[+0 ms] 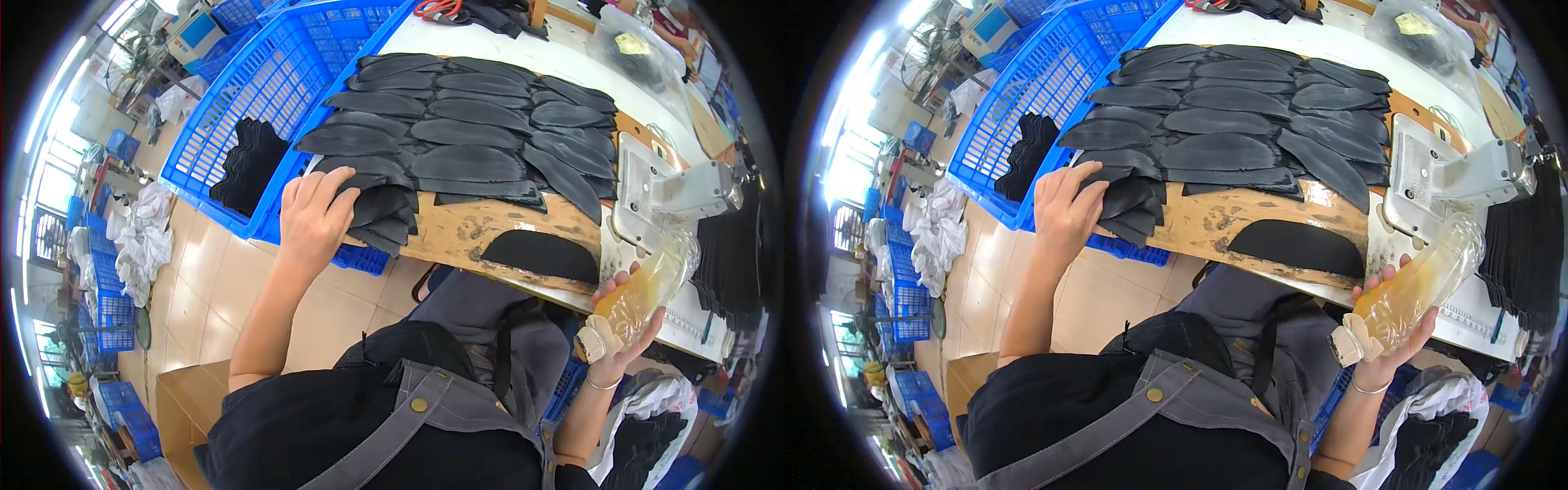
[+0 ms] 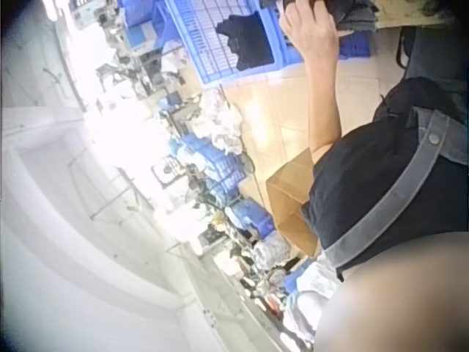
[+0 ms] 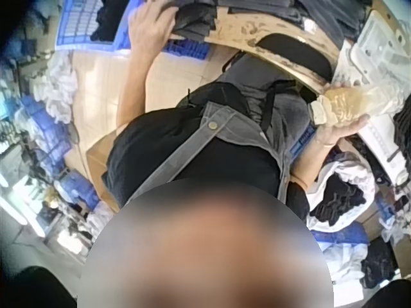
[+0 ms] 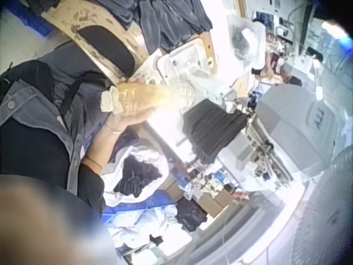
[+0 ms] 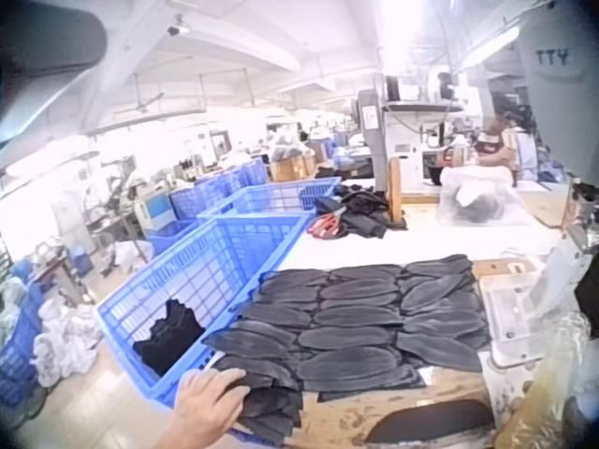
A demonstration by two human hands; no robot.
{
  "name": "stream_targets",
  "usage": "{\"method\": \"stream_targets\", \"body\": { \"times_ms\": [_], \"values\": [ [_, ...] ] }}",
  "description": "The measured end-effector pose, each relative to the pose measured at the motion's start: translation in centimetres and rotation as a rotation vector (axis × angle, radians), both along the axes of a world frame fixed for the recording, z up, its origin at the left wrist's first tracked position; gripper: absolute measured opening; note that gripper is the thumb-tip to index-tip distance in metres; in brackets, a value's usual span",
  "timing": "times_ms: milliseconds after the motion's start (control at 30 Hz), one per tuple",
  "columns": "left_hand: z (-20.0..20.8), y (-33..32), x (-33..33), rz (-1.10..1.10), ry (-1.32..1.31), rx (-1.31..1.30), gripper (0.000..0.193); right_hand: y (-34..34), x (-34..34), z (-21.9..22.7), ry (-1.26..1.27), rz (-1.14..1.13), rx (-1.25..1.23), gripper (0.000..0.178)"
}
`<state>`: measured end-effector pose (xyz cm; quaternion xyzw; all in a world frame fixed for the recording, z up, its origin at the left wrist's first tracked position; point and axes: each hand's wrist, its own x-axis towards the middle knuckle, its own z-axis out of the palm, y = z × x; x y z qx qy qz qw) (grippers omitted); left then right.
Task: Applying glue to black shoe components on a workbench in a factory.
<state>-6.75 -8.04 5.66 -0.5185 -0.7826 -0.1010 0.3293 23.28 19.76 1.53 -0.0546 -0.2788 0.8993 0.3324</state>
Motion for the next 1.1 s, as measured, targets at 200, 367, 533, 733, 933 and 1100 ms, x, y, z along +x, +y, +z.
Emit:
{"method": "stream_targets", "body": {
  "times_ms": [200, 367, 533, 733, 933, 1100],
  "values": [
    [-0.1, 0.0, 0.0, 0.01, 0.011, 0.038, 0.019, -0.1, 0.1, -0.2, 0.007, -0.006, 0.016, 0.069],
    [0.0, -0.1, 0.0, 0.034, 0.013, 0.038, 0.016, -0.2, 0.1, -0.1, -0.011, -0.017, 0.011, 0.07],
    [0.3, -0.1, 0.0, 0.036, 0.025, 0.043, 0.015, -0.5, 0.0, 0.0, -0.018, -0.033, 0.002, 0.07],
    [0.7, -0.2, 0.4, 0.048, 0.013, -0.05, 0.027, -0.6, -0.2, 0.2, -0.016, -0.035, 0.003, 0.07],
    [0.2, 0.4, 0.7, 0.068, 0.02, 0.081, 0.023, -0.5, 0.0, 0.2, -0.03, -0.042, 0.033, 0.071],
    [0.0, 1.5, 2.0, -0.105, -0.073, 0.261, 0.018, -0.6, -0.4, 0.6, -0.02, -0.105, 0.023, 0.069]
  ]
}}
